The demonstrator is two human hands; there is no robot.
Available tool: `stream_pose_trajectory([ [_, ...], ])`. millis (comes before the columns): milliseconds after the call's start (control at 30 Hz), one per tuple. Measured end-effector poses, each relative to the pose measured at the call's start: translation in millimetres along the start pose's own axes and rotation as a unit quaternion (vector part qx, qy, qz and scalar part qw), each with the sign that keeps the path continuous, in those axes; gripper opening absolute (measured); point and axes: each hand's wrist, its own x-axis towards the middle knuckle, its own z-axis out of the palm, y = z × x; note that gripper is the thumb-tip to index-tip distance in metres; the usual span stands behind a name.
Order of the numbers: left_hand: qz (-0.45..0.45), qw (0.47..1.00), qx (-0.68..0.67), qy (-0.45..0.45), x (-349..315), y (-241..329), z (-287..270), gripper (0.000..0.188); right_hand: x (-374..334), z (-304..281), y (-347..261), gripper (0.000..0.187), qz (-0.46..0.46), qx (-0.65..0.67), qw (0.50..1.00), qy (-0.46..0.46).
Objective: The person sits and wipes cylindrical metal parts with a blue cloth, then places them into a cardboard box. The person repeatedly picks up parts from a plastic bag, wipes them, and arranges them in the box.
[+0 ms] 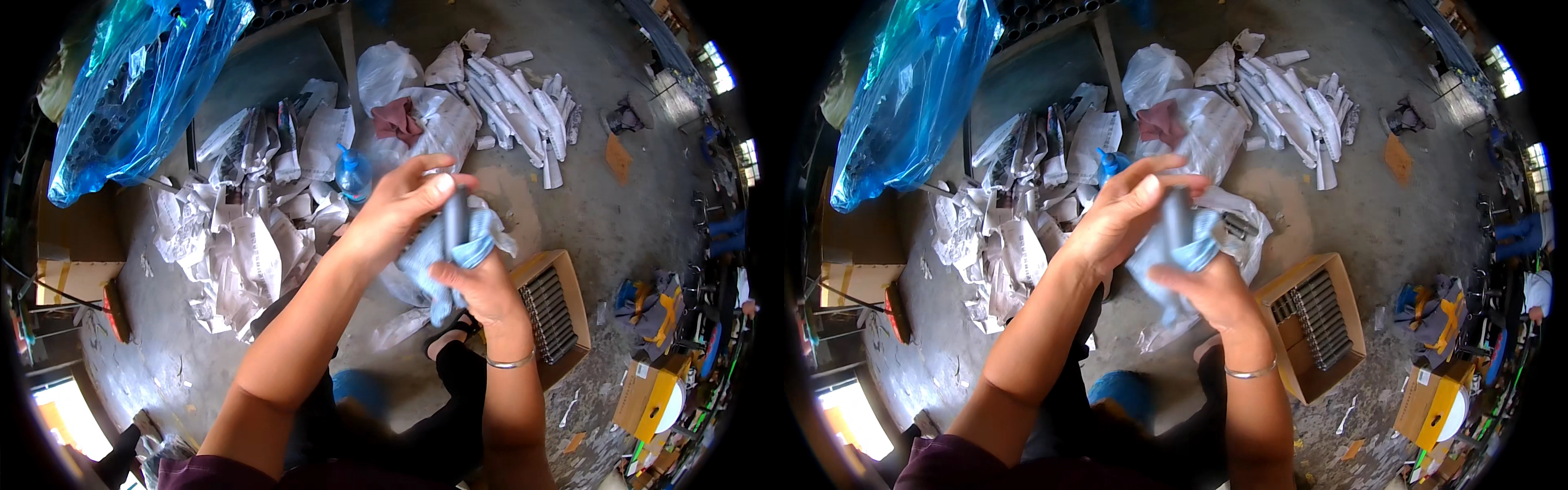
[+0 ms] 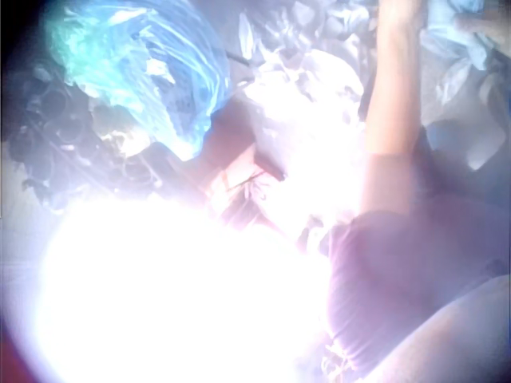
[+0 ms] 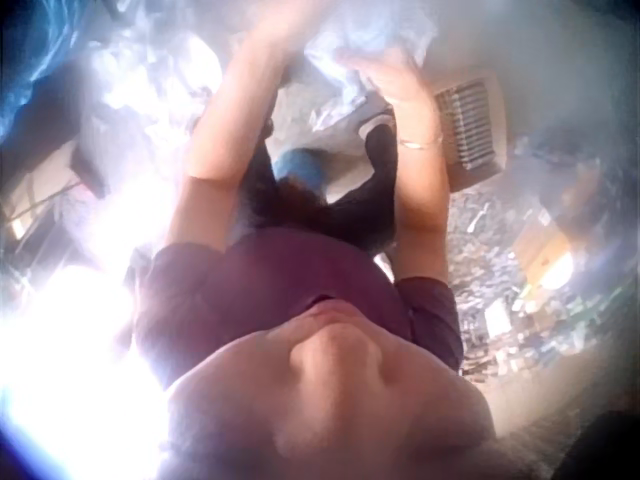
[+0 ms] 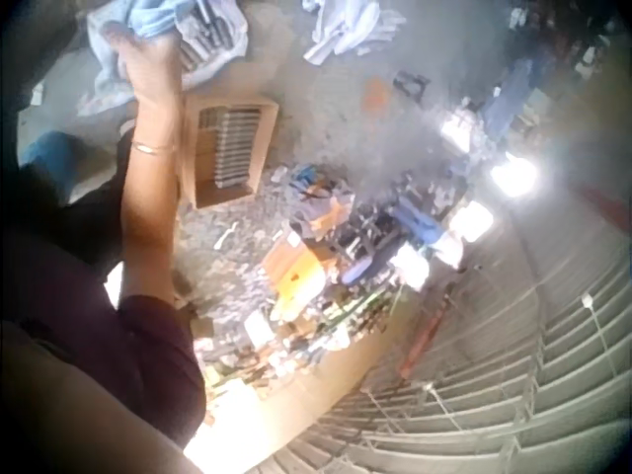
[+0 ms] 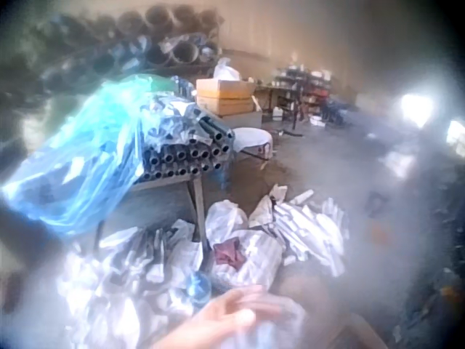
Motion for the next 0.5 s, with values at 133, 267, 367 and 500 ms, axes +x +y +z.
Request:
stream_pose_trajectory([
  [133, -0.071, 0.994, 0.023, -0.083, -8, 12, 6, 0.071, -3, 8, 15, 0.060, 0.091, 0.070, 0.991, -0.064],
  [267, -0.045, 0.997, 0.041, -0.043, -15, 5, 0, 0.067, -2, 19, 19, 0.047, 0.138, 0.068, 0.986, -0.065],
  [367, -0.045, 0.997, 0.052, 0.017, -16, 1, 0, 0.064, 6, 25, 29, 0.048, 0.039, -0.005, 0.999, -0.028],
  [500, 0.004, 0.977, 0.152, 0.146, -14, -5, 8, 0.060, 15, 20, 33, 0.062, -0.065, -0.277, 0.958, 0.046],
])
